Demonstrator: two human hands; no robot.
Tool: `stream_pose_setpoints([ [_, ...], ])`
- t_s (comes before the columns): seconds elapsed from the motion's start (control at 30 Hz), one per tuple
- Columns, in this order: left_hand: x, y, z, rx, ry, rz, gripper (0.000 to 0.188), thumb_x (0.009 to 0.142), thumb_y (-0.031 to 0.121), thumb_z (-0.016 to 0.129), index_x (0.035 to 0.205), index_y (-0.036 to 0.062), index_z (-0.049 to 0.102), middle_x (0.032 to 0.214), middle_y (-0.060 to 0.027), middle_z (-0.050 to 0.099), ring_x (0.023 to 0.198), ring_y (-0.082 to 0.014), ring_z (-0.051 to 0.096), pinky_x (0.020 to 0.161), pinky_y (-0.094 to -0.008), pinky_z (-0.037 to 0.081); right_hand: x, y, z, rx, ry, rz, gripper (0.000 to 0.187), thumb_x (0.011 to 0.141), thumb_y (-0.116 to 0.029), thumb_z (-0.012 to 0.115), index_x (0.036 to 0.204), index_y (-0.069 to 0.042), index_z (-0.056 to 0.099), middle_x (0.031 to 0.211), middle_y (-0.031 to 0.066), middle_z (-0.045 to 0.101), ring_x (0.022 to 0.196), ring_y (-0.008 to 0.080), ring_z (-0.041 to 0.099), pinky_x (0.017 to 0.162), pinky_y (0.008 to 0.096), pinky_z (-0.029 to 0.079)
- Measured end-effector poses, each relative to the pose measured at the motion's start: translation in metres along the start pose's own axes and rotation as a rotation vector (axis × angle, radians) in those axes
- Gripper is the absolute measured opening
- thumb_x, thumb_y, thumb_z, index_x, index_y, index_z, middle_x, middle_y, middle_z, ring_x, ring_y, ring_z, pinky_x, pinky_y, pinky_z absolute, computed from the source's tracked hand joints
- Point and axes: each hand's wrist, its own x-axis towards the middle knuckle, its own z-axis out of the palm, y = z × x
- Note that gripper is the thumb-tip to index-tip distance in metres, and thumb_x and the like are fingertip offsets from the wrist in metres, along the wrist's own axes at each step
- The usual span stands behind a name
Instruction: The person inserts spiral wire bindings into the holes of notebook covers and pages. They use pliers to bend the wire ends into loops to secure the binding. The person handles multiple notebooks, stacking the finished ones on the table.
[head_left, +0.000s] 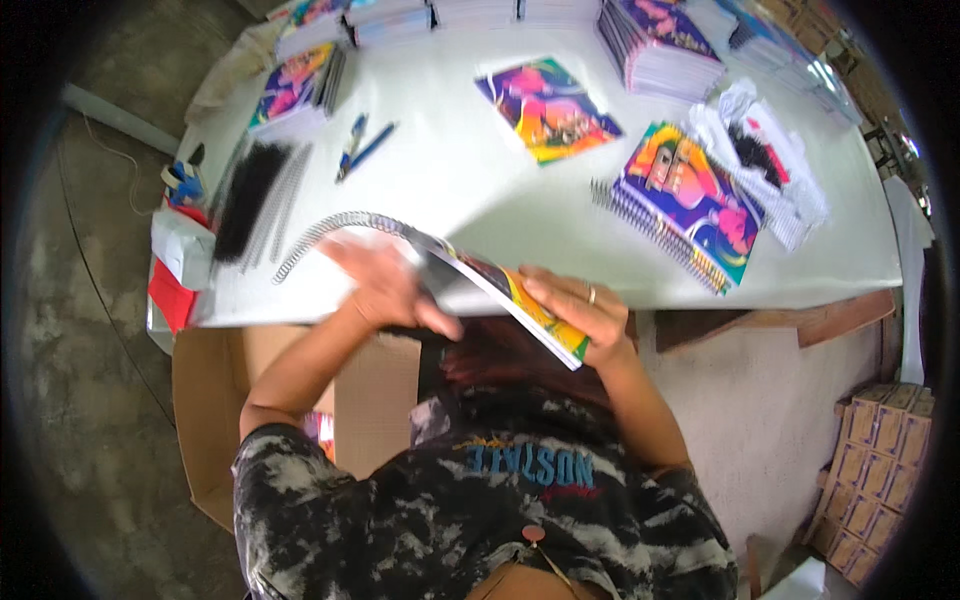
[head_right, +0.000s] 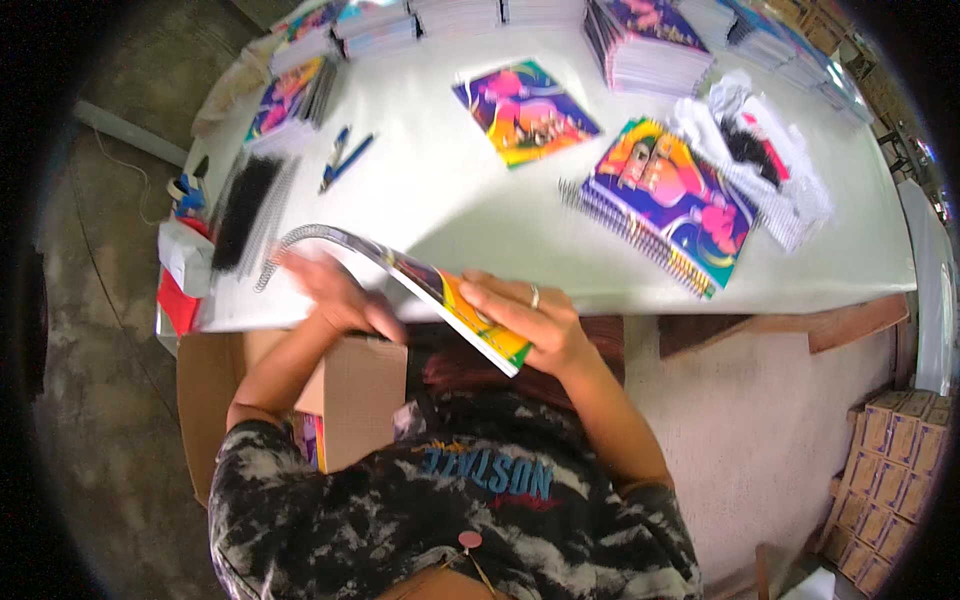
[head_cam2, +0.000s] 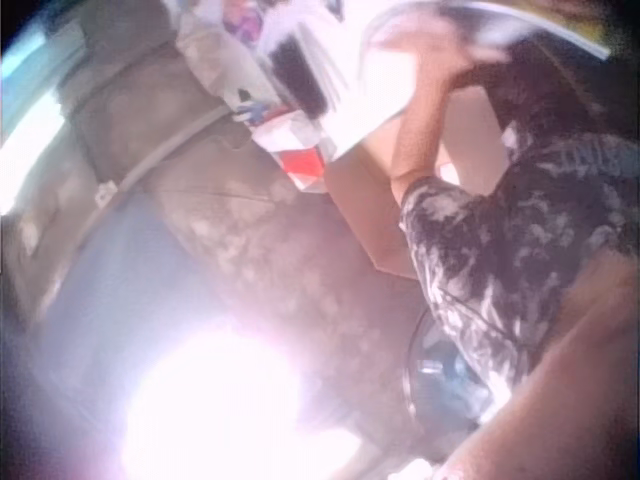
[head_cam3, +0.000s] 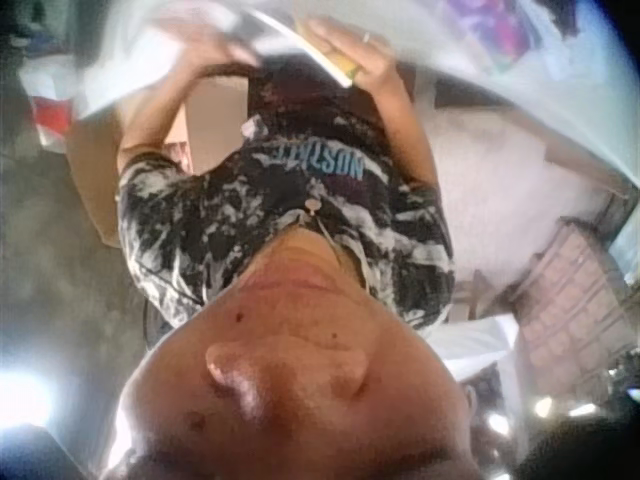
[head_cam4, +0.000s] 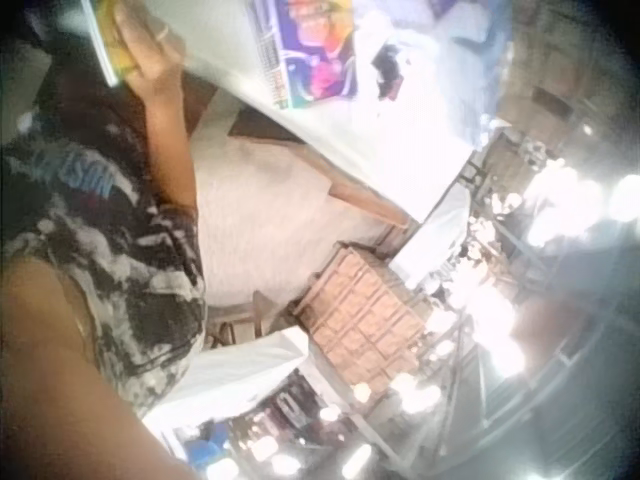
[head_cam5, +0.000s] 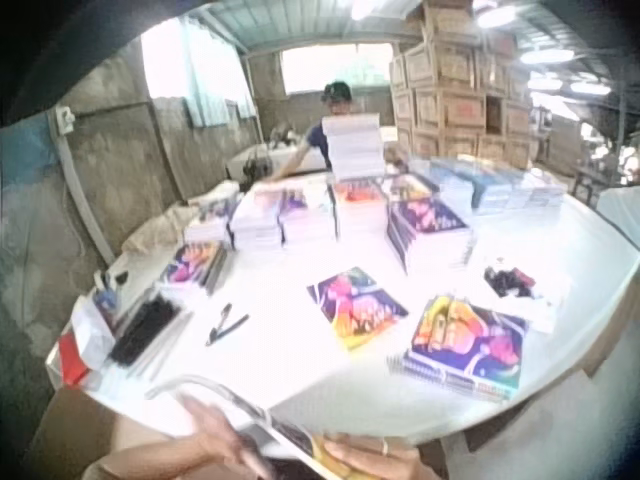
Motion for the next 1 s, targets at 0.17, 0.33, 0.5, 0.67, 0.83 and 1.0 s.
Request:
stream_pose_setpoints([
  [0.17, -0.007, -0.001, 0.017, -0.085, 0.117, -0.472, 0.112, 0.068, 0.080, 0.042, 0.135, -0.0079, 0.024, 0.138, -0.0315, 0.022, 0.129, -0.0520, 0.014, 0.100, -0.0650, 0.000, 0.003, -0.004, 0.003, 0.029, -0.074, 0.009, 0.037, 0.070, 0.001, 0.067, 0.106, 0.002, 0.062, 0.099, 0.0198, 0.064, 0.084, 0.0285, 0.067, 0.069, 0.0339, 0.054],
  [0.33, 0.021, -0.019, -0.001, 0.075, 0.286, -0.258, 0.103, 0.076, 0.078, 0.030, 0.137, -0.0046, 0.023, 0.142, -0.0311, 0.010, 0.135, -0.0396, 0.005, 0.106, -0.0538, 0.001, 0.000, 0.010, -0.005, -0.020, -0.018, -0.037, 0.034, 0.070, -0.002, 0.068, 0.103, 0.003, 0.063, 0.094, 0.0197, 0.066, 0.082, 0.0290, 0.067, 0.069, 0.0331, 0.055],
  [0.5, -0.018, 0.027, 0.023, -0.322, -0.095, -0.462, 0.118, 0.066, 0.081, 0.045, 0.142, -0.0014, 0.006, 0.143, -0.0340, -0.002, 0.134, -0.0459, 0.000, 0.103, -0.0596, -0.004, 0.004, 0.009, -0.001, 0.037, -0.012, -0.027, 0.034, 0.069, -0.002, 0.069, 0.103, 0.002, 0.064, 0.094, 0.0194, 0.066, 0.083, 0.0284, 0.067, 0.069, 0.0323, 0.055],
  [0.67, 0.015, -0.009, 0.018, -0.030, 0.213, -0.100, 0.109, 0.068, 0.081, 0.040, 0.142, 0.0048, 0.011, 0.143, -0.0331, 0.004, 0.133, -0.0475, 0.003, 0.104, -0.0602, 0.001, 0.001, 0.004, -0.003, 0.061, -0.073, -0.022, 0.037, 0.068, 0.000, 0.068, 0.105, 0.002, 0.063, 0.096, 0.0186, 0.065, 0.084, 0.0272, 0.066, 0.070, 0.0328, 0.054],
  [0.83, -0.019, 0.050, 0.031, -0.294, -0.159, -0.259, 0.114, 0.066, 0.082, 0.043, 0.134, -0.0077, 0.025, 0.140, -0.0335, 0.015, 0.132, -0.0471, 0.010, 0.105, -0.0591, 0.000, 0.004, 0.006, -0.008, 0.032, 0.008, 0.032, 0.036, 0.069, -0.002, 0.068, 0.105, 0.002, 0.063, 0.097, 0.0185, 0.065, 0.085, 0.0272, 0.066, 0.070, 0.0325, 0.054],
  [1.0, 0.039, -0.016, 0.025, -0.019, 0.389, -0.383, 0.107, 0.073, 0.077, 0.039, 0.132, -0.0106, 0.025, 0.140, -0.0261, 0.016, 0.132, -0.0386, 0.012, 0.106, -0.0552, 0.004, -0.003, 0.005, -0.012, -0.002, -0.064, -0.004, 0.034, 0.070, -0.004, 0.068, 0.104, 0.003, 0.063, 0.098, 0.0188, 0.065, 0.085, 0.0281, 0.066, 0.071, 0.0329, 0.054],
])
